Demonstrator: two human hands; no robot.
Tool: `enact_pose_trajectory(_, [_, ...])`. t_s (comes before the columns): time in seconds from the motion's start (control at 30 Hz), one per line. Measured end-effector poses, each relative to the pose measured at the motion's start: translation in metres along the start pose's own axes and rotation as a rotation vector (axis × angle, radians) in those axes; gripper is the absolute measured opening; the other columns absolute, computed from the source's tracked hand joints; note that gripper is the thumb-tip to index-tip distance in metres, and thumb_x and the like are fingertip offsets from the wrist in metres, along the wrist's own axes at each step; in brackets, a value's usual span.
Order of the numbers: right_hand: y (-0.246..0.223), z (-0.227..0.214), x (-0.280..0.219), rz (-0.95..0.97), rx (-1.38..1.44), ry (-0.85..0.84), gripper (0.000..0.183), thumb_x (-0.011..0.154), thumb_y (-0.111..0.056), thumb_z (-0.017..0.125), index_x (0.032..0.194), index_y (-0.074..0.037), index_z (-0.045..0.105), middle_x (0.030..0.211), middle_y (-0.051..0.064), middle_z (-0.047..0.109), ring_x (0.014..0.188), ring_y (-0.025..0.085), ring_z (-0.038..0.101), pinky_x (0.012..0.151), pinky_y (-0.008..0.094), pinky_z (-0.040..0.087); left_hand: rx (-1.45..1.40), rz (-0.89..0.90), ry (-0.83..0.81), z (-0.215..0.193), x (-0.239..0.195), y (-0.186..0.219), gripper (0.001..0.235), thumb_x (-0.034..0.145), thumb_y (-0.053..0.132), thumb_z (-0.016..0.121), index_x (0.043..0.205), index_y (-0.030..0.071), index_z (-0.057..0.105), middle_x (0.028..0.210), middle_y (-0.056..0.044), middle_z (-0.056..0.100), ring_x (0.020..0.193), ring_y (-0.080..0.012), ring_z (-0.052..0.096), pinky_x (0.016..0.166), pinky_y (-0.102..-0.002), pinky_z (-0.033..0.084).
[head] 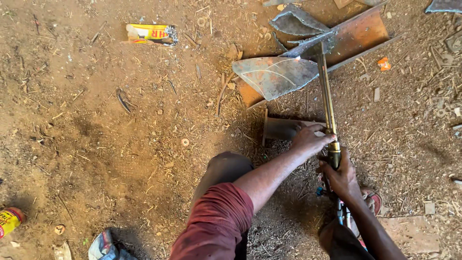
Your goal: The person uses a handheld cutting torch to cut a curved metal sheet resting on a metal frame. They repeatedly apply the flame along the marked line, pause to reposition the sheet, and continue cutting until the piece separates.
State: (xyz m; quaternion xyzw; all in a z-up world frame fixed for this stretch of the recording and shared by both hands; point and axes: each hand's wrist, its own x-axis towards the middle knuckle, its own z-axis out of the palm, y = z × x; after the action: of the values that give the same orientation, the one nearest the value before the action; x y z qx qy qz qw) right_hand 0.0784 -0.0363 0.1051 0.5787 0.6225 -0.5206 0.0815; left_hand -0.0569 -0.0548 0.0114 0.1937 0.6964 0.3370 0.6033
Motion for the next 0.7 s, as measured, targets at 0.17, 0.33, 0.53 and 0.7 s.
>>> enact_pose_trajectory(0.17, [0.0, -0.003, -0.001, 0.038, -0.021, 0.001, 0.05, 0.095, -0.021, 0.063, 0.136, -0.007, 0.037, 0.096, 0.02, 0.077, 0.068, 0.028, 0.073, 0.055, 0.045, 0.06, 0.065, -0.01, 0.011, 0.006, 0.005, -0.005, 0.042, 0.084, 0.053, 0.078, 0.113, 0.023, 0.075, 0.103, -0.003, 0.08, 0.098, -0.0214, 0.072, 0.09, -0.044, 0.055])
enact_pose_trajectory(0.33, [0.001, -0.01, -0.009, 0.128, -0.099, 0.039, 0.053, 0.094, -0.022, 0.067, 0.137, -0.009, 0.04, 0.096, 0.02, 0.077, 0.069, 0.032, 0.072, 0.059, 0.048, 0.061, 0.13, -0.057, -0.028, 0.017, 0.017, -0.009, 0.054, 0.082, 0.066, 0.073, 0.115, 0.024, 0.076, 0.104, -0.01, 0.08, 0.108, -0.0269, 0.072, 0.104, -0.054, 0.045])
enact_pose_trajectory(0.53, [0.009, -0.028, -0.031, -0.021, -0.167, 0.162, 0.057, 0.089, -0.016, 0.073, 0.137, -0.009, 0.045, 0.094, 0.016, 0.079, 0.073, 0.025, 0.071, 0.061, 0.038, 0.055, -0.002, 0.117, -0.022, 0.039, 0.011, 0.008, 0.055, 0.08, 0.061, 0.08, 0.117, 0.021, 0.082, 0.163, -0.024, 0.032, 0.148, -0.0484, 0.029, 0.123, -0.063, 0.012])
enact_pose_trajectory(0.7, [-0.012, -0.056, -0.06, -0.192, 0.051, 0.225, 0.047, 0.089, -0.016, 0.066, 0.13, -0.006, 0.043, 0.1, 0.008, 0.077, 0.07, 0.014, 0.07, 0.049, 0.029, 0.054, -0.413, 0.479, -0.13, 0.055, -0.012, 0.043, 0.046, 0.088, 0.051, 0.08, 0.112, 0.011, 0.082, 0.152, -0.024, 0.043, 0.141, -0.0398, 0.044, 0.116, -0.054, 0.04])
